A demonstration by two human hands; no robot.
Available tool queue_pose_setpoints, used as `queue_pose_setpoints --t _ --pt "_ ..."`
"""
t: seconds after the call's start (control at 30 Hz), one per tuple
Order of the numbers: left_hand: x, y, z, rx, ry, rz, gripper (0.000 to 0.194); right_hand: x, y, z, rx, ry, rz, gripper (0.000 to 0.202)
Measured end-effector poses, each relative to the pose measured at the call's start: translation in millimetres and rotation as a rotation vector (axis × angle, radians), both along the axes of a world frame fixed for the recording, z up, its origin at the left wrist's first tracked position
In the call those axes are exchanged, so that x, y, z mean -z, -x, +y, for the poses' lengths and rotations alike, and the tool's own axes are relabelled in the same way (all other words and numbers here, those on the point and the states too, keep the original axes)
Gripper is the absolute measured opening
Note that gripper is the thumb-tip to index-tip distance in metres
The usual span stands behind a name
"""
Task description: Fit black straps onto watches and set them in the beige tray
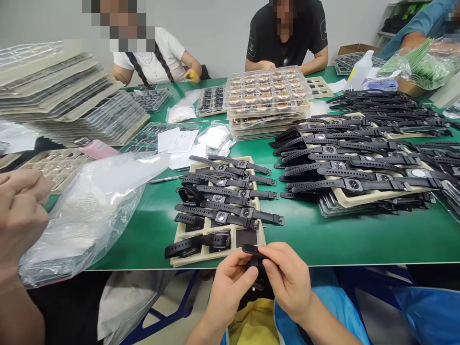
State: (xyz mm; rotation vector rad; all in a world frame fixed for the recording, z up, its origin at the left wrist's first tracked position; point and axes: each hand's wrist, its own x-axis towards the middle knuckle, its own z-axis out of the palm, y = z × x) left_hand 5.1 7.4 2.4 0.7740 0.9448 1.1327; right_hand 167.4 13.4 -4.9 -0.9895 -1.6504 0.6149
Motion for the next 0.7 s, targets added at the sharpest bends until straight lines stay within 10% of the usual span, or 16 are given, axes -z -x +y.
queue_pose_setpoints --t 0.7 --pt "-2.9 0.8 9.2 0.046 0.086 0.010 0.029 -3.3 -11.7 12.1 -0.086 -0.019 0.022 0.026"
